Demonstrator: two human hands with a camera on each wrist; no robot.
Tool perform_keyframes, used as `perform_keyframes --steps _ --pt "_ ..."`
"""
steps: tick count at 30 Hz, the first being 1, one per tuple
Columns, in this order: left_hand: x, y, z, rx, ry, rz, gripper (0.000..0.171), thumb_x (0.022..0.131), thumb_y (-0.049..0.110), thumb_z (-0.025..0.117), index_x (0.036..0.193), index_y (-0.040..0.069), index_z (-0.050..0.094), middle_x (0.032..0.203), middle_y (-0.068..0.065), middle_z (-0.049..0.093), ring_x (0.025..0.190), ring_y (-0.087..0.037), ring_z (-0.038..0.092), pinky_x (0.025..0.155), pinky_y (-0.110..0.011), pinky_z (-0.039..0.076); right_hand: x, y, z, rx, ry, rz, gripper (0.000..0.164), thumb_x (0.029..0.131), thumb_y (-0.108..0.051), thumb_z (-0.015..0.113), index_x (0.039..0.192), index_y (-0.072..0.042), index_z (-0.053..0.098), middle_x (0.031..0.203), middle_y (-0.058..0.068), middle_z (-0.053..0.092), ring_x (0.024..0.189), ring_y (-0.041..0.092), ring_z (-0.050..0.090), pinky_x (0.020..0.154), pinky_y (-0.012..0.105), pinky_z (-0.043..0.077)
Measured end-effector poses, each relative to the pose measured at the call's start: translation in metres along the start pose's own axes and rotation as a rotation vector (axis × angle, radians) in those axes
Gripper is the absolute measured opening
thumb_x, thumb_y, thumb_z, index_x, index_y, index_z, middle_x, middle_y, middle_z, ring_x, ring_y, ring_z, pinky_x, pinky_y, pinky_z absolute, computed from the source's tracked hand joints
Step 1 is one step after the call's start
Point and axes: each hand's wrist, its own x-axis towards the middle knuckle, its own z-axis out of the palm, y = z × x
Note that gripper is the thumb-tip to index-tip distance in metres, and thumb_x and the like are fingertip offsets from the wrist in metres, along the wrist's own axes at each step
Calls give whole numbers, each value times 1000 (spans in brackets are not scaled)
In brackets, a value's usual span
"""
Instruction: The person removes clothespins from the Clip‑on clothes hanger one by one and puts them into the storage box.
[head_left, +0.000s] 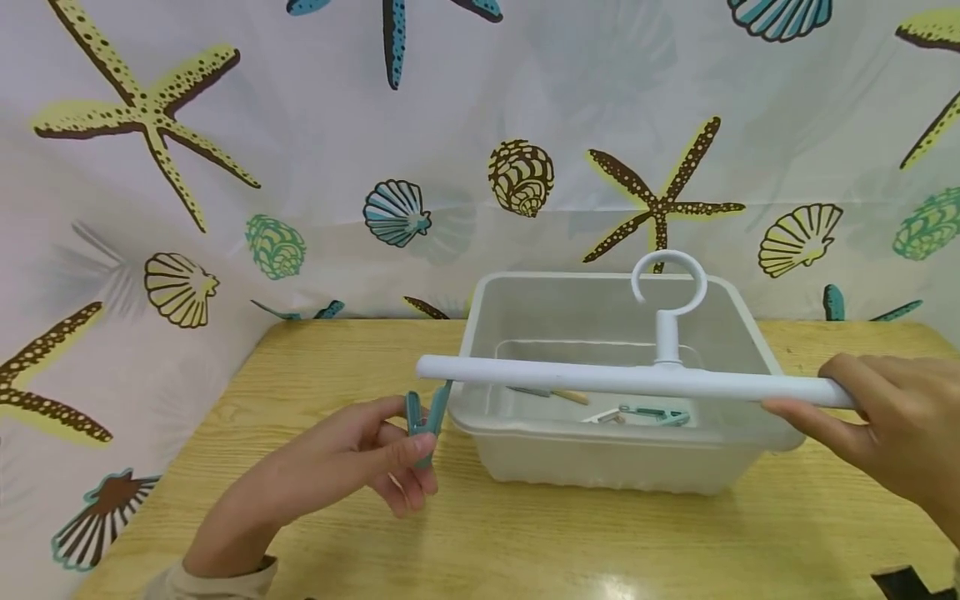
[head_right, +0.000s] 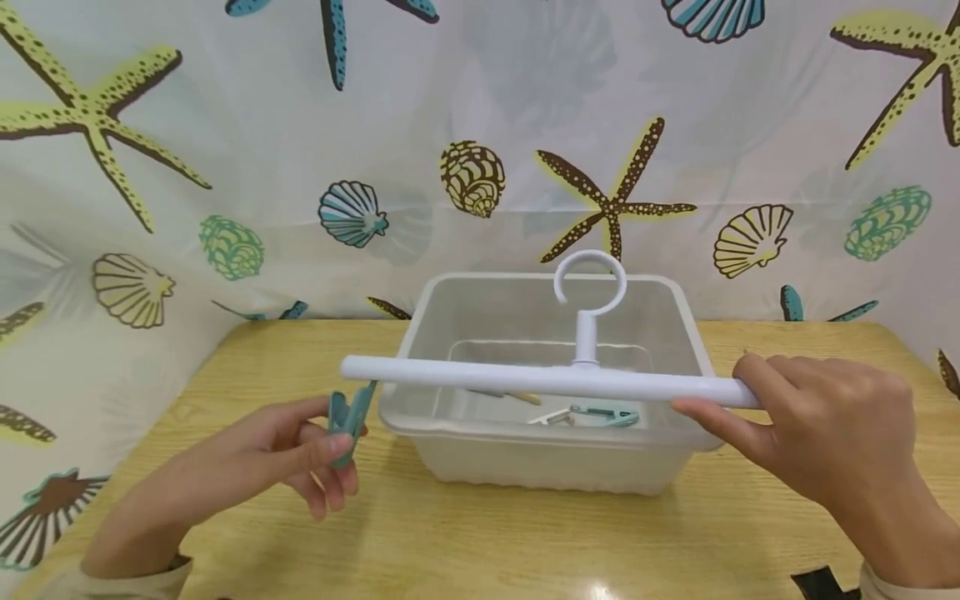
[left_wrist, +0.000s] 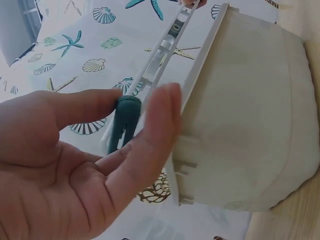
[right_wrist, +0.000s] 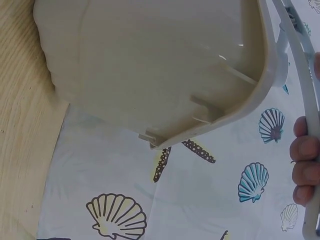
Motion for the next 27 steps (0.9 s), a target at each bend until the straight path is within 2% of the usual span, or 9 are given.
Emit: perform_keyframes --steps 4,10,16,22,27 --pt "3 -3 0 -73 -3 37 26 104 21 46 113 -3 41 97 -19 64 80 -28 68 71 -43 56 -2 0 0 -1 0 5 73 93 -68 37 59 -5 49 44 -2 38 38 6 22 36 22 15" --pt "2 -4 -2 -131 51 51 33 103 21 47 126 -2 38 109 -22 60 84 -30 67 73 -47 55 -4 2 1 -2 -8 14 74 93 -69 37 59 -5 50 44 0 39 38 7 23 36 23 16" --pt "2 -2 -3 -154 89 63 33 104 23 45 122 -5 42 100 -19 62 79 -25 65 69 -43 56 -1 -1 1 35 -9 -7 71 92 -68 39 59 -6 50 45 -2 41 39 5 24 36 21 16" --pt "0 0 -4 -162 58 44 32 103 23 47 115 -7 47 92 -16 63 72 -21 61 64 -37 55 -1 -2 1 65 7 2 70 92 -68 41 59 -7 51 46 -5 40 41 3 24 37 20 16" --pt "-1 -2 -7 -179 -13 73 30 103 17 47 120 -8 48 92 -15 67 72 -19 63 65 -36 55 -1 -3 2 106 61 -1 68 91 -67 44 60 -8 51 47 -9 34 43 0 21 38 20 15"
